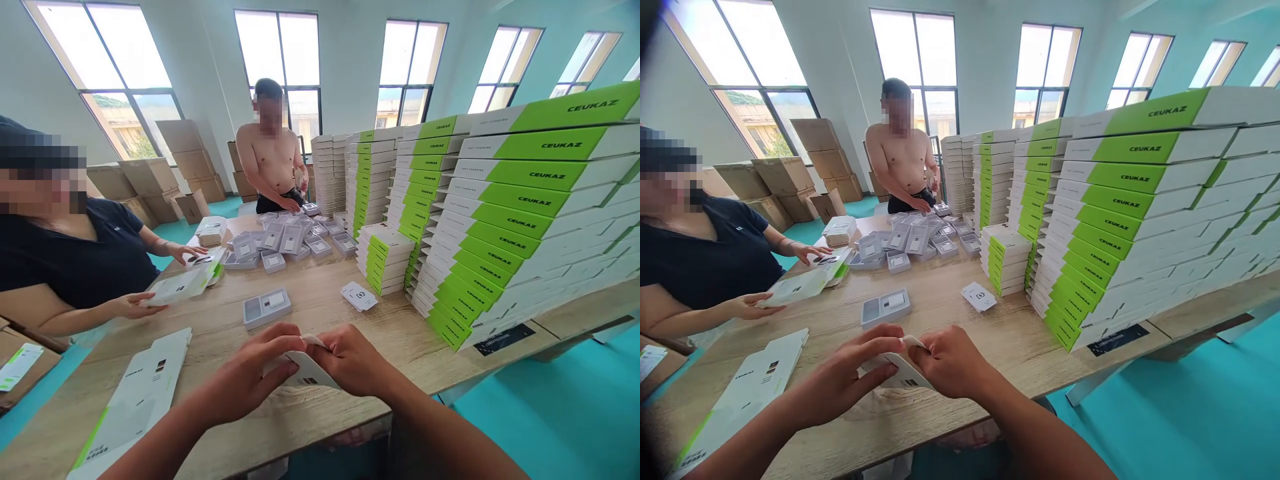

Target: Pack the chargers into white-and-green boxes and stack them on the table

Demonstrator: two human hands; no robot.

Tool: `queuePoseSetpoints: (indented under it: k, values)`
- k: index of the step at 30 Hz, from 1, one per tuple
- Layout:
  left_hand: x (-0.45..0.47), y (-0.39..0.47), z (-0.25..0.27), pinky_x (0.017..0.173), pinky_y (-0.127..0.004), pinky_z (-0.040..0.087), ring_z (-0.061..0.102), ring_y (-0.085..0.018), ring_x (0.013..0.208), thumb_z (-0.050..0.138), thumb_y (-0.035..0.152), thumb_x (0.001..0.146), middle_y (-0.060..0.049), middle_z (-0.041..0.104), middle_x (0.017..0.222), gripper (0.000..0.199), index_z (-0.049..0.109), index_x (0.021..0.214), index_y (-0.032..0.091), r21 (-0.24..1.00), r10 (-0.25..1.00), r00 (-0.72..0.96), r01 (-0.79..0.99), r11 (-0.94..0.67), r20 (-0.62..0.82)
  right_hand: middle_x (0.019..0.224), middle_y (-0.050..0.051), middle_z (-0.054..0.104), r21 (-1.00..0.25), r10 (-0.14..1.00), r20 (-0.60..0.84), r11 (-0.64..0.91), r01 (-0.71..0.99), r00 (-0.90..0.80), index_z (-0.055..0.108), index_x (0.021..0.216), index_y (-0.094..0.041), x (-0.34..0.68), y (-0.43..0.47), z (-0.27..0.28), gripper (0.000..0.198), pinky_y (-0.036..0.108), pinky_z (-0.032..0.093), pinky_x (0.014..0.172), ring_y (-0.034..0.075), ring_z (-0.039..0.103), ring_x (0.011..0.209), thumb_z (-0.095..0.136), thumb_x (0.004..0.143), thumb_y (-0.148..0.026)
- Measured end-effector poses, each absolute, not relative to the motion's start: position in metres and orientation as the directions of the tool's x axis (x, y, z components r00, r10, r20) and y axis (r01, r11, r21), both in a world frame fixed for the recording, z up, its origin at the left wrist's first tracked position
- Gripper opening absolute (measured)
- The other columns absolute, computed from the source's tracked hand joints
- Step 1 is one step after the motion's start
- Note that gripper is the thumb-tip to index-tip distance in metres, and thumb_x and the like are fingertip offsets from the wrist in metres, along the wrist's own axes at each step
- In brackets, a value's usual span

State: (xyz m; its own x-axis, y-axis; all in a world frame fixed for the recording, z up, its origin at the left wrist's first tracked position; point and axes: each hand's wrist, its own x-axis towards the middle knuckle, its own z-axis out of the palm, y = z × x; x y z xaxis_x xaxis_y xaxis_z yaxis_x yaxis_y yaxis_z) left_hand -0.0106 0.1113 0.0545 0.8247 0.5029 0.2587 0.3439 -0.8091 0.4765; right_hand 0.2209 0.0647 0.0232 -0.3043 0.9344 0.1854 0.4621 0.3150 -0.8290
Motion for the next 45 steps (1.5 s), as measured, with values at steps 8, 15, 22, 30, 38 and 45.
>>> queuePoseSetpoints:
  k: [8,15,22,30,38,45]
  values:
    - [-0.026,0.115,0.050,0.102,-0.030,0.054,0.065,-0.019,0.123,0.056,0.025,0.102,-0.002,0.066,0.139,0.041,0.054,0.141,0.037,0.390,0.488,0.825,0.365,-0.845,0.285,0.058,-0.006,0.038,-0.839,0.891,0.089,0.308,0.449,-0.445,0.050,0.063,-0.019,0.230,0.064,0.046,0.043,0.023,0.024,0.050,0.009,0.034,0.055,0.050,0.098,-0.044]
    - [-0.025,0.103,0.074,0.094,-0.025,0.055,0.066,-0.018,0.114,0.053,0.018,0.101,-0.005,0.065,0.132,0.028,0.066,0.123,0.030,0.453,0.451,0.875,0.335,-0.826,0.177,0.051,-0.006,0.042,-0.623,0.903,0.166,0.408,0.667,-0.397,0.052,0.058,-0.017,0.223,0.061,0.054,0.046,0.027,0.017,0.050,0.008,0.030,0.051,0.052,0.098,-0.040]
    - [-0.020,0.091,0.084,0.086,-0.027,0.051,0.065,-0.020,0.106,0.041,0.016,0.104,-0.008,0.062,0.129,0.021,0.060,0.105,0.022,0.232,0.410,0.899,0.371,-0.899,0.151,0.064,0.005,0.069,-0.329,0.835,0.109,0.542,0.773,-0.539,0.065,0.066,-0.016,0.229,0.061,0.061,0.034,0.028,0.023,0.056,0.011,0.046,0.055,0.053,0.097,-0.020]
    - [-0.008,0.096,0.083,0.098,-0.037,0.052,0.063,-0.025,0.115,0.051,0.014,0.099,-0.008,0.065,0.129,0.026,0.062,0.121,0.022,0.192,0.386,0.910,0.356,-0.914,0.149,0.075,0.003,0.072,-0.477,0.883,0.272,0.470,0.743,-0.383,0.073,0.078,-0.019,0.226,0.060,0.051,0.023,0.025,0.036,0.064,0.014,0.062,0.069,0.058,0.091,-0.009]
    - [-0.011,0.093,0.066,0.107,-0.038,0.050,0.058,-0.023,0.122,0.051,0.009,0.098,-0.005,0.062,0.138,0.060,0.042,0.152,0.033,0.242,0.423,0.855,0.361,-0.901,0.300,0.125,0.009,0.073,-0.722,0.753,0.656,0.648,0.242,-0.058,0.062,0.128,-0.029,0.226,0.043,0.002,0.032,0.041,0.056,0.094,0.024,0.069,0.111,0.063,0.098,-0.038]
    - [-0.011,0.094,0.027,0.103,-0.041,0.052,0.059,-0.026,0.125,0.056,0.009,0.097,-0.008,0.058,0.139,0.043,0.055,0.135,0.030,0.264,0.478,0.763,0.400,-0.878,0.436,0.123,0.008,0.072,-0.752,0.804,0.593,0.573,0.326,-0.045,0.079,0.107,-0.030,0.214,0.041,-0.003,0.018,0.039,0.055,0.094,0.024,0.067,0.108,0.071,0.092,-0.029]
